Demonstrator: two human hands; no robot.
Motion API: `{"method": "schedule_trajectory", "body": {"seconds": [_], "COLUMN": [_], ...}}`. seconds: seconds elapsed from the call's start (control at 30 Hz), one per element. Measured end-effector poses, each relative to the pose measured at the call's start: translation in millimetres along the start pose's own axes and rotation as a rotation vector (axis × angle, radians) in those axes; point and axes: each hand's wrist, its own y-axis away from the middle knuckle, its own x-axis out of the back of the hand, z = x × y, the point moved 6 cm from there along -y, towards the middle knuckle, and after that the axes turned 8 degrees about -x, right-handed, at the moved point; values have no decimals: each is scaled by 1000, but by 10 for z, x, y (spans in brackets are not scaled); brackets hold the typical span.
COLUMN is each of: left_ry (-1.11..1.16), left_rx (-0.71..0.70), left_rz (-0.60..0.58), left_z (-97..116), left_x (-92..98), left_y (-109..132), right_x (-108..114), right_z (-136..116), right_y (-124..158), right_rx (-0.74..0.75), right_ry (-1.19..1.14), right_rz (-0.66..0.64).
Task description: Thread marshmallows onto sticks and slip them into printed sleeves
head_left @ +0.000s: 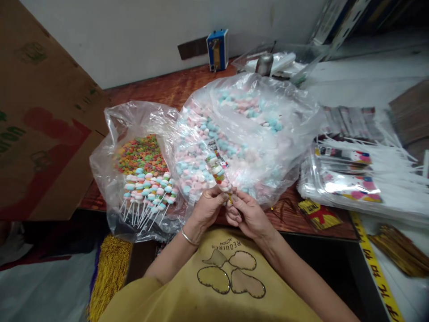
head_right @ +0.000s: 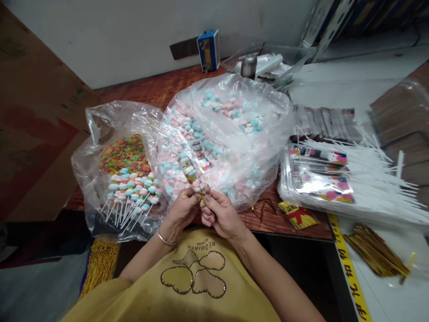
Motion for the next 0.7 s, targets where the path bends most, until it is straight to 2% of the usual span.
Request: {"method": "schedule_trajectory", "body": {"seconds": [0.13,0.2,0.23,0.27,0.33,0.43,0.53,0.6,0.7], "left_ry": [-24,-42,-53,-68,-96,-92,-83,-106,-142], "left_rx": [13,2,1,-5,-72,-254,-282,-228,-147], "left_rz": [-174,-190,-178,-156,-85,8,38,48,55], "left_z": [98,134,145,157,216,344,324,233,94], "left_x": [-96,-120,-125,-126,-117,-106,-118,-130,-135], "left_y": [59,97,110,117,106,67,43,52,95], "right_x": [-106,-150,-144,-114,34,390,765,945,1082], "right_z": [176,226,225,206,98,-208,-469,-528,-539], "right_y": [27,51,68,96,213,583,1007,1129,1078], "right_rx": [-237,-281,-271,-241,-127,128,332,342,274], "right_ry": [-112,-108,-76,-6,270,861,1224,1391,1510], "right_rz": [-191,-238,-220,-173,11,420,835,963,976]}}
